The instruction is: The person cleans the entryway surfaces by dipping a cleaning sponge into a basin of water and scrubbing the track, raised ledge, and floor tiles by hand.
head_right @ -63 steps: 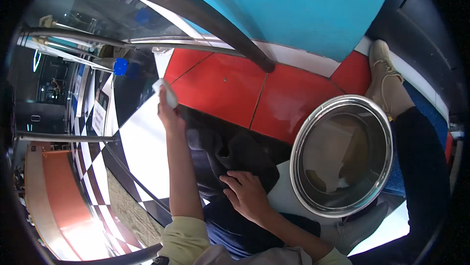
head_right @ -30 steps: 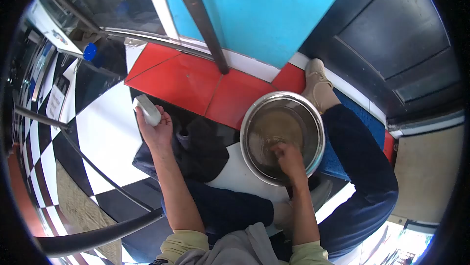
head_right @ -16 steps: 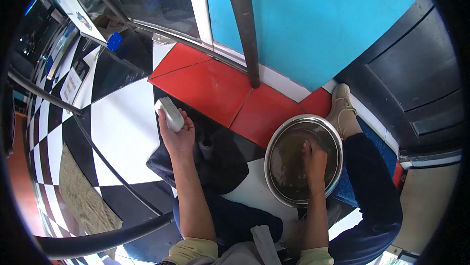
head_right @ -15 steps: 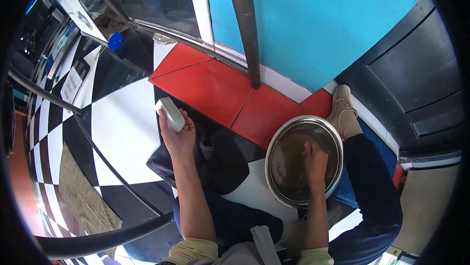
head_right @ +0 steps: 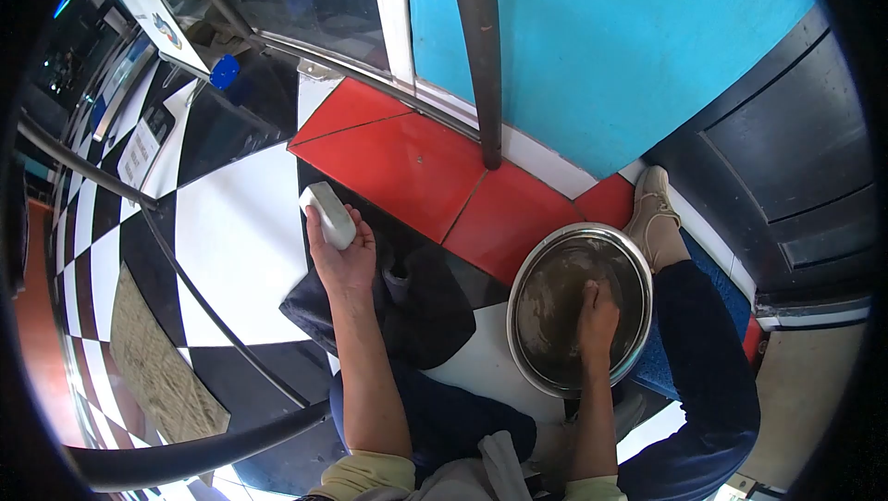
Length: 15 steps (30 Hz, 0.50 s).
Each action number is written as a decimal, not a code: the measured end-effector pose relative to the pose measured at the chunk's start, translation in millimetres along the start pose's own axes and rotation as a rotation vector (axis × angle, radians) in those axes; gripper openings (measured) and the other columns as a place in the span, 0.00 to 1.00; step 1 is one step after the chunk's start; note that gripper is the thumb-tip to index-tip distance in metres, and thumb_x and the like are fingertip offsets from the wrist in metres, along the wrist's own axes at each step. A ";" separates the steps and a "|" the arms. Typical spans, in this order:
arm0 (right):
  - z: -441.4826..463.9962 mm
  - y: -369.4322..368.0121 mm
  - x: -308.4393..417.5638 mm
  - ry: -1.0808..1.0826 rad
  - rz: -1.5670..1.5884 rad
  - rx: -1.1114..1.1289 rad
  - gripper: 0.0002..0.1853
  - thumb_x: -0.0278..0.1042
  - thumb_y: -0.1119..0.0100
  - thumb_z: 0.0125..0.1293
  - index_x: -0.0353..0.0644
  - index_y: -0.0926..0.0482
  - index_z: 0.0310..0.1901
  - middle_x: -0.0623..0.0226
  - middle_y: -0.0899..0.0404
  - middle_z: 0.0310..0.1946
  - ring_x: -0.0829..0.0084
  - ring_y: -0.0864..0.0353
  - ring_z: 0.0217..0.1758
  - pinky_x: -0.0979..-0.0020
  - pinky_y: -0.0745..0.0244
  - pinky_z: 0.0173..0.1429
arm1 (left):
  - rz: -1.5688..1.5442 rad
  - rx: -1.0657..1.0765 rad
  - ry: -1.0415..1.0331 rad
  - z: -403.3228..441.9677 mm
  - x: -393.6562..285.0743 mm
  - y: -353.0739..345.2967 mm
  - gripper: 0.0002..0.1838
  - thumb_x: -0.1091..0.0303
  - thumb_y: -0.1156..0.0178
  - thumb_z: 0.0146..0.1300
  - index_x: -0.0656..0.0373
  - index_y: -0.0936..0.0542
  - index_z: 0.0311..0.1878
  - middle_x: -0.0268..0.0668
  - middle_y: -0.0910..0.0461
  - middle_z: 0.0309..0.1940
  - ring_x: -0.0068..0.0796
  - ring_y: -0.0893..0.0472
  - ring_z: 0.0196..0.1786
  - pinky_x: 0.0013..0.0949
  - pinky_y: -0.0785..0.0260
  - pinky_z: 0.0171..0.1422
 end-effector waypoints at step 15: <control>-9.7 5.1 -2.4 -0.061 -0.033 0.029 0.23 0.47 0.58 0.76 0.32 0.27 0.36 0.39 0.25 0.29 0.42 0.25 0.32 0.55 0.32 0.38 | -0.031 -0.018 0.012 0.9 -2.4 0.4 0.26 0.47 0.36 0.61 0.54 0.27 0.54 0.36 0.23 0.40 0.29 0.25 0.43 0.30 0.34 0.49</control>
Point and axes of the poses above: each hand's wrist, its own z-axis towards the middle knuckle, its own y-axis out of the back of the hand, x = y × z, the point moved 5 cm from there along z, towards the middle knuckle
